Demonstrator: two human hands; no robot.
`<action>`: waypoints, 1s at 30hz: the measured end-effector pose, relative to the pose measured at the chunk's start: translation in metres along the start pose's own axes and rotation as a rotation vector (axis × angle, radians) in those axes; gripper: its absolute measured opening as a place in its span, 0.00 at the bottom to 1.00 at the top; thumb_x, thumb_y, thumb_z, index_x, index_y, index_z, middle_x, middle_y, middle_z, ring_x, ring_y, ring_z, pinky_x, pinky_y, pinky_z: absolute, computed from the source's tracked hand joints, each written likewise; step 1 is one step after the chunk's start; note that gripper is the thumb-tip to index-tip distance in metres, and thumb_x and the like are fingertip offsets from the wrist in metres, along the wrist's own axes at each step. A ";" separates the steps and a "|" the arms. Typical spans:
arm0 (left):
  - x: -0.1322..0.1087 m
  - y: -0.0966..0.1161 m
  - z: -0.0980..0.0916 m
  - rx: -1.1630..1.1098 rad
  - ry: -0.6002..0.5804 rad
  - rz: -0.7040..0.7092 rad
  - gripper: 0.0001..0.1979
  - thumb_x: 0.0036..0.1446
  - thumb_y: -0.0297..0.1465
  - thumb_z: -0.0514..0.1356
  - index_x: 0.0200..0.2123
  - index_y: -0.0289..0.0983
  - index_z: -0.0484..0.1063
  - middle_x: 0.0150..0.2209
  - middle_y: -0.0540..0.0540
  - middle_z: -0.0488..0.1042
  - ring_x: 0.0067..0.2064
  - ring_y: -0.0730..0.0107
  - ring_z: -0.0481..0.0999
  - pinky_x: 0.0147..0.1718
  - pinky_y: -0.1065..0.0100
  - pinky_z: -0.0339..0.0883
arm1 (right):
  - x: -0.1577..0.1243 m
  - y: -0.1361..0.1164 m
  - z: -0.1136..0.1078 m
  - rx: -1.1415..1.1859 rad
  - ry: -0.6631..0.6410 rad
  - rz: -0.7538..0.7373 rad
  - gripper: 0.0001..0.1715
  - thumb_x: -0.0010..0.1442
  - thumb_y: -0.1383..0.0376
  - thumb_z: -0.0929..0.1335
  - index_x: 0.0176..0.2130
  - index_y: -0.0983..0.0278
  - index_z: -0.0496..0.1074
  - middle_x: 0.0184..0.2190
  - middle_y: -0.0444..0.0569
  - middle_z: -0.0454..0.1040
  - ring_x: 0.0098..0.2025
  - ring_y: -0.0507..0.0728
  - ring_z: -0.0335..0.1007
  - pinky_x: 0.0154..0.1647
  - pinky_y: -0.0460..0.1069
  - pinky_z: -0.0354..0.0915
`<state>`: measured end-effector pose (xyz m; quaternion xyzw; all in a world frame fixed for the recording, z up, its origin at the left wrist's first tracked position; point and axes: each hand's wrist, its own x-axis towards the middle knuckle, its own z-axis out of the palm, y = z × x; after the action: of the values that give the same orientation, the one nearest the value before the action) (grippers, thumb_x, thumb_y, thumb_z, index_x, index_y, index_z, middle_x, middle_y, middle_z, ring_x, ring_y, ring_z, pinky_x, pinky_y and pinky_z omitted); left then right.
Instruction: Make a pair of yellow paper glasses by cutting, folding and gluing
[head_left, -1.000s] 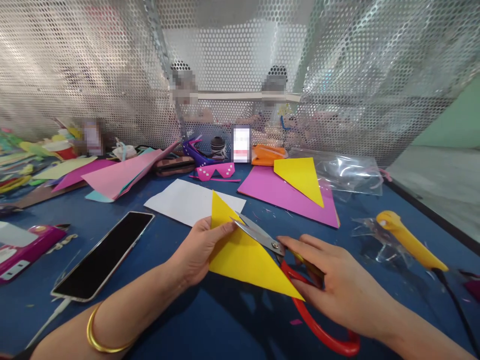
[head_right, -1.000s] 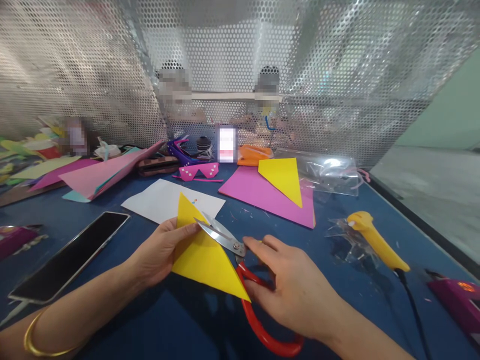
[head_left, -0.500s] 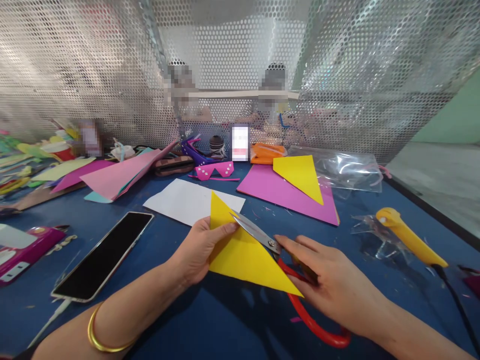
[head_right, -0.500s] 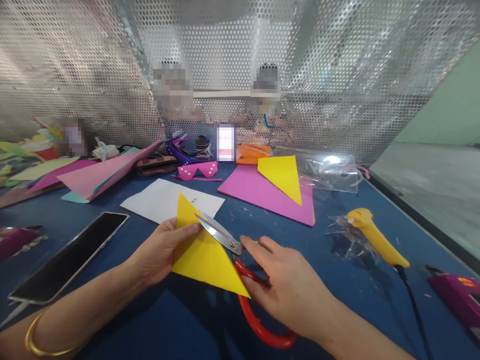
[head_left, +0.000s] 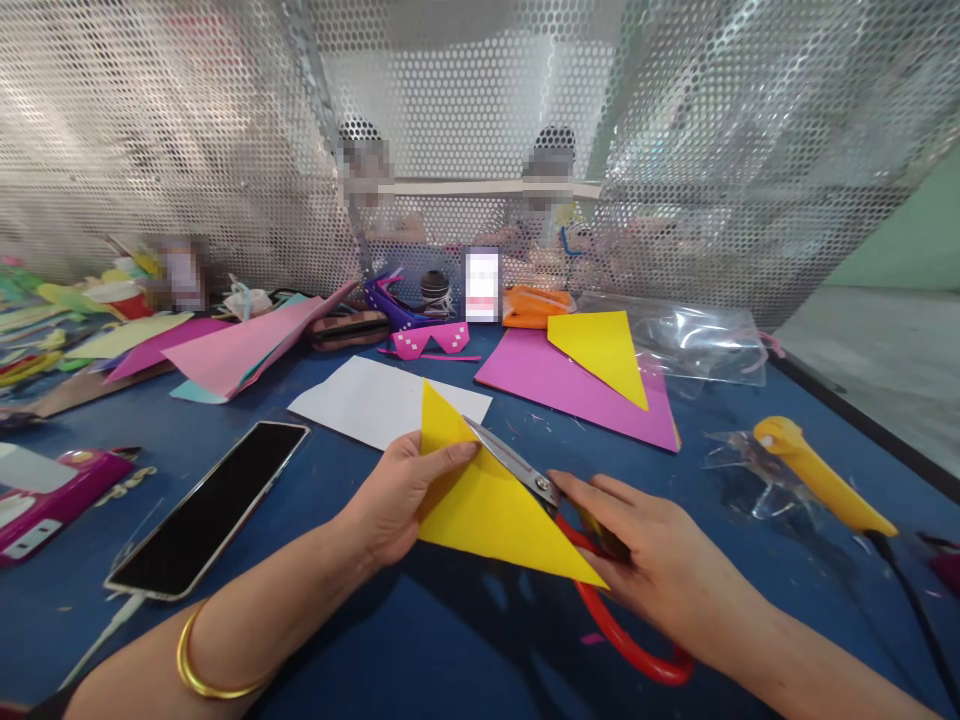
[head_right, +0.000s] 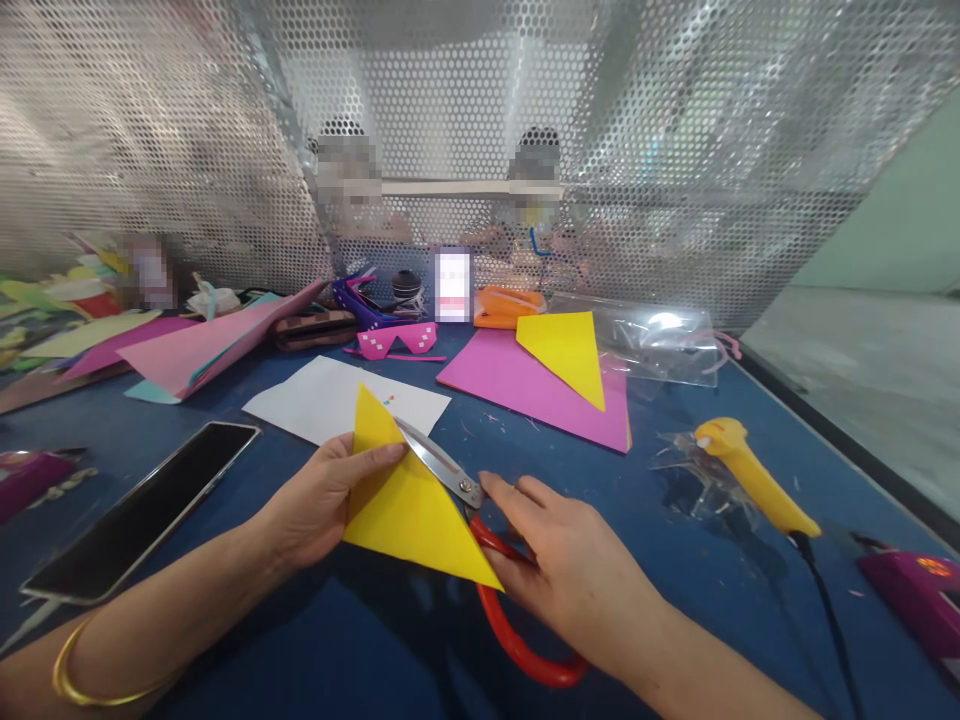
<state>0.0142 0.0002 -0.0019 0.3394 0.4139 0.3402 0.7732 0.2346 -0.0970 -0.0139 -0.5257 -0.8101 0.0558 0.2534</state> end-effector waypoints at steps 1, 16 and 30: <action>0.000 0.000 0.000 -0.002 0.001 -0.002 0.18 0.40 0.32 0.76 0.35 0.33 0.79 0.34 0.40 0.83 0.33 0.59 0.83 0.33 0.64 0.78 | 0.000 0.000 0.000 0.001 0.002 -0.003 0.26 0.70 0.60 0.59 0.58 0.72 0.70 0.31 0.51 0.73 0.24 0.53 0.70 0.23 0.48 0.71; -0.001 0.002 0.000 -0.012 0.056 -0.049 0.10 0.45 0.28 0.72 0.33 0.32 0.79 0.34 0.38 0.83 0.33 0.58 0.83 0.32 0.65 0.77 | 0.012 0.017 0.002 0.810 0.118 0.629 0.30 0.48 0.52 0.77 0.47 0.61 0.74 0.26 0.41 0.72 0.21 0.52 0.69 0.24 0.48 0.69; -0.011 -0.021 0.017 -0.008 -0.078 -0.127 0.15 0.43 0.30 0.73 0.36 0.30 0.81 0.35 0.35 0.83 0.33 0.58 0.83 0.36 0.65 0.77 | 0.016 -0.003 0.010 1.015 0.005 0.678 0.35 0.44 0.52 0.79 0.50 0.59 0.73 0.30 0.43 0.76 0.33 0.56 0.75 0.34 0.51 0.71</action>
<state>0.0295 -0.0237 -0.0071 0.3226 0.4027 0.2785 0.8100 0.2222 -0.0826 -0.0160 -0.5682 -0.4694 0.5113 0.4421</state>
